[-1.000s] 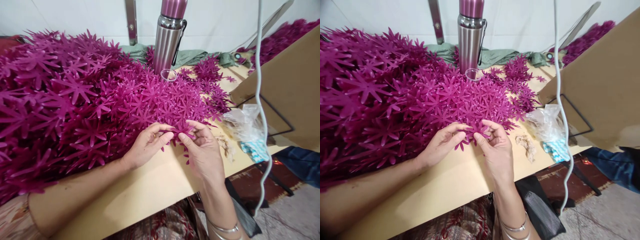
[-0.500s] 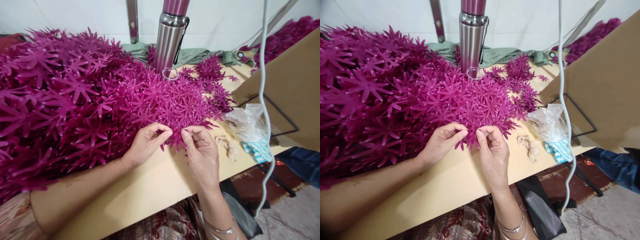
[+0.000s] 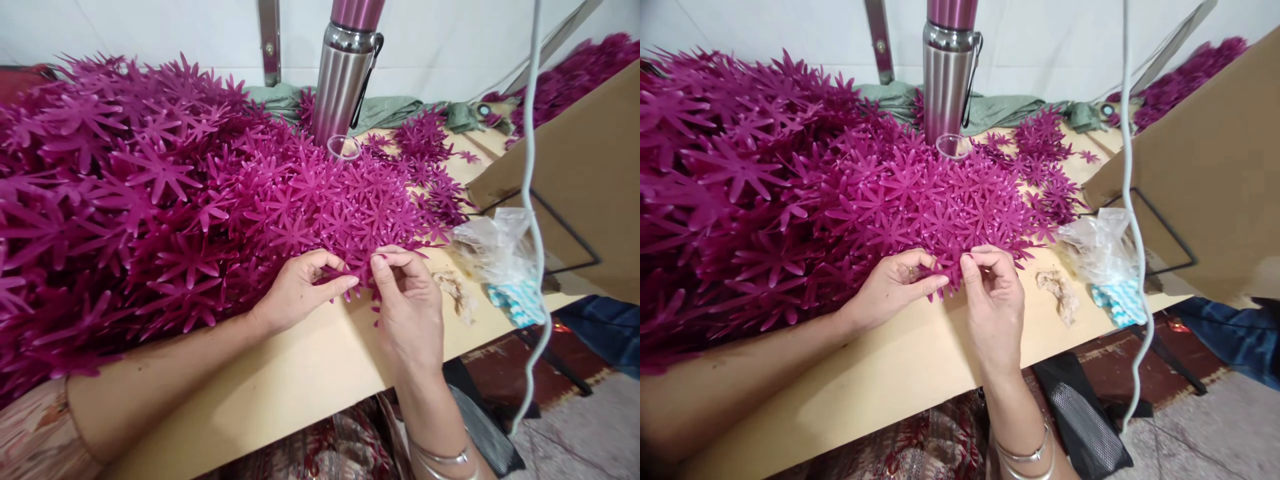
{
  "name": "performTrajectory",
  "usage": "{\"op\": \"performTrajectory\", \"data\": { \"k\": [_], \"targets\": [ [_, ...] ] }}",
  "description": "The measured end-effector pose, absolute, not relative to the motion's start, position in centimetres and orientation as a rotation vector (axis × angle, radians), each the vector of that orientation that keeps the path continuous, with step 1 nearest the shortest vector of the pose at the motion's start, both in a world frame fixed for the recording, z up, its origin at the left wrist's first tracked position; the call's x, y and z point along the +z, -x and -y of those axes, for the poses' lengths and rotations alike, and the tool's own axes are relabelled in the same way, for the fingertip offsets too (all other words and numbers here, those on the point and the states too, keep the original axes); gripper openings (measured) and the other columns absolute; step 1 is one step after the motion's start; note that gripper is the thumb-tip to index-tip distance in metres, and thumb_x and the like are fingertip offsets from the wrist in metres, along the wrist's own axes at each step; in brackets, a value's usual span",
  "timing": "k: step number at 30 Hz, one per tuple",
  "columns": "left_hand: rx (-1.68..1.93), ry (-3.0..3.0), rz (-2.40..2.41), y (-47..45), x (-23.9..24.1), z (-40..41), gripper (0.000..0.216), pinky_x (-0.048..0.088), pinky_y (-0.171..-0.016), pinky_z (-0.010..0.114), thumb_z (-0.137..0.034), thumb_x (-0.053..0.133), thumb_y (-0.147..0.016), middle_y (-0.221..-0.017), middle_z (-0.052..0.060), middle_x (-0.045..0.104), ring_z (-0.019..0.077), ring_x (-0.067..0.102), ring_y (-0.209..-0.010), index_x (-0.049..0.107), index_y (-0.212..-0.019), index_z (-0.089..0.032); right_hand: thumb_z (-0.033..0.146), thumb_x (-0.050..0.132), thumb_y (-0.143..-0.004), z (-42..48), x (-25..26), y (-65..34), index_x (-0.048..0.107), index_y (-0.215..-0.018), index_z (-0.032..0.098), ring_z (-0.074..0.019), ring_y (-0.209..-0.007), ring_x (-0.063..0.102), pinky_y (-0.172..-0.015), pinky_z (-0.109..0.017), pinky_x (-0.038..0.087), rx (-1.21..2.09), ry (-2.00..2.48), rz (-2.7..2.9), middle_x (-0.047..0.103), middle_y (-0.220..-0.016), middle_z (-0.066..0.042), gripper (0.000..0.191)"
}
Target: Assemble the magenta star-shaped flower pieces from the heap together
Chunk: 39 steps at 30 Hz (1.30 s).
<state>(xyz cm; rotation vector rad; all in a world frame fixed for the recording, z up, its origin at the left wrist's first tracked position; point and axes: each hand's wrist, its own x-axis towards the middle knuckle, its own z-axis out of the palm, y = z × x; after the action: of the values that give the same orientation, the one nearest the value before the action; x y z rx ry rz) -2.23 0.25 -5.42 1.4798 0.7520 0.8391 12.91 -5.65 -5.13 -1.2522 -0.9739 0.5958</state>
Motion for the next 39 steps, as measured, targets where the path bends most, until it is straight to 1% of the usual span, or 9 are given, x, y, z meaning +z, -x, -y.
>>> {"op": "performTrajectory", "data": {
  "k": [4, 7, 12, 14, 20, 24, 29, 34, 39],
  "targets": [
    [0.816, -1.39, -0.696, 2.3, -5.2, -0.1, 0.021, 0.051, -0.066, 0.024, -0.034, 0.076, -0.089, -0.079, 0.0, 0.068, 0.0104, 0.062, -0.067, 0.065, -0.089, -0.016, 0.035, 0.076, -0.091, 5.2, -4.0, -14.1, 0.07, -0.091, 0.023, -0.0152, -0.086, 0.064, -0.083, -0.031, 0.052, 0.438, 1.262, 0.924, 0.068, -0.092, 0.0, 0.014],
    [0.831, -1.351, -0.673, 2.3, -5.0, -0.1, 0.019, 0.05, -0.063, 0.021, -0.031, 0.076, -0.088, -0.078, -0.001, 0.068, 0.0093, 0.062, -0.067, 0.065, -0.086, -0.015, 0.032, 0.078, -0.09, 3.8, -2.9, -15.8, 0.073, -0.096, 0.024, -0.0149, -0.083, 0.066, -0.086, -0.033, 0.055, 0.328, 1.224, 0.904, 0.07, -0.092, 0.001, 0.011],
    [0.886, -1.34, -0.722, 2.3, -4.8, -0.2, 0.018, 0.048, -0.063, 0.021, -0.031, 0.073, -0.09, -0.078, -0.002, 0.065, 0.0085, 0.059, -0.067, 0.066, -0.089, -0.015, 0.029, 0.079, -0.088, 2.3, -2.1, -17.8, 0.07, -0.126, 0.031, -0.0236, -0.124, 0.067, -0.112, -0.047, 0.051, 0.408, 1.222, 1.076, 0.069, -0.135, -0.004, 0.039],
    [0.903, -1.371, -0.729, 2.4, -4.7, -0.3, 0.02, 0.047, -0.066, 0.021, -0.033, 0.068, -0.094, -0.077, -0.002, 0.063, 0.0083, 0.058, -0.068, 0.066, -0.088, -0.015, 0.033, 0.076, -0.092, 3.0, -2.1, -17.5, 0.07, -0.128, 0.032, -0.025, -0.131, 0.063, -0.118, -0.051, 0.046, 0.417, 1.31, 1.147, 0.068, -0.139, -0.005, 0.037],
    [0.895, -1.398, -0.676, 2.5, -4.6, -0.3, 0.025, 0.046, -0.059, 0.021, -0.037, 0.067, -0.096, -0.07, -0.002, 0.064, 0.0089, 0.056, -0.06, 0.065, -0.083, -0.016, 0.034, 0.077, -0.09, 6.0, -2.9, -14.9, 0.077, -0.111, 0.028, -0.0239, -0.126, 0.065, -0.113, -0.045, 0.049, 0.574, 1.36, 1.451, 0.072, -0.129, -0.007, 0.021],
    [0.873, -1.465, -0.717, 2.6, -4.4, -0.2, 0.041, 0.049, -0.064, 0.024, -0.046, 0.053, -0.104, -0.073, 0.002, 0.068, 0.0116, 0.059, -0.066, 0.069, -0.081, -0.015, 0.027, 0.074, -0.092, 6.1, -3.2, -14.4, 0.074, -0.092, 0.025, -0.021, -0.111, 0.07, -0.103, -0.041, 0.054, 0.656, 1.333, 1.325, 0.076, -0.117, -0.005, 0.002],
    [0.898, -1.515, -0.774, 2.6, -4.5, -0.1, 0.033, 0.053, -0.074, 0.026, -0.038, 0.053, -0.104, -0.101, 0.007, 0.076, 0.0149, 0.067, -0.087, 0.076, -0.1, -0.016, 0.028, 0.073, -0.093, 4.1, -2.5, -16.4, 0.071, -0.099, 0.026, -0.0171, -0.088, 0.071, -0.085, -0.034, 0.058, 0.5, 1.27, 1.163, 0.075, -0.094, 0.0, 0.006],
    [0.899, -1.461, -0.699, 2.4, -5.2, -0.1, 0.02, 0.053, -0.073, 0.022, -0.021, 0.066, -0.095, -0.108, 0.006, 0.076, 0.0106, 0.066, -0.081, 0.073, -0.113, -0.016, 0.026, 0.068, -0.094, 2.0, -2.1, -19.5, 0.068, -0.128, 0.028, -0.0242, -0.12, 0.067, -0.106, -0.047, 0.053, 0.153, 1.398, 1.25, 0.072, -0.13, -0.006, 0.034],
    [0.967, -1.321, -0.648, 2.5, -5.2, 0.0, 0.033, 0.053, -0.075, 0.02, -0.021, 0.072, -0.093, -0.094, 0.0, 0.073, 0.0099, 0.067, -0.081, 0.064, -0.125, -0.021, 0.034, 0.066, -0.097, 4.8, -2.7, -19.9, 0.073, -0.118, 0.026, -0.026, -0.115, 0.068, -0.107, -0.051, 0.051, 0.103, 1.518, 1.334, 0.075, -0.122, -0.007, 0.024]
  ]
}}
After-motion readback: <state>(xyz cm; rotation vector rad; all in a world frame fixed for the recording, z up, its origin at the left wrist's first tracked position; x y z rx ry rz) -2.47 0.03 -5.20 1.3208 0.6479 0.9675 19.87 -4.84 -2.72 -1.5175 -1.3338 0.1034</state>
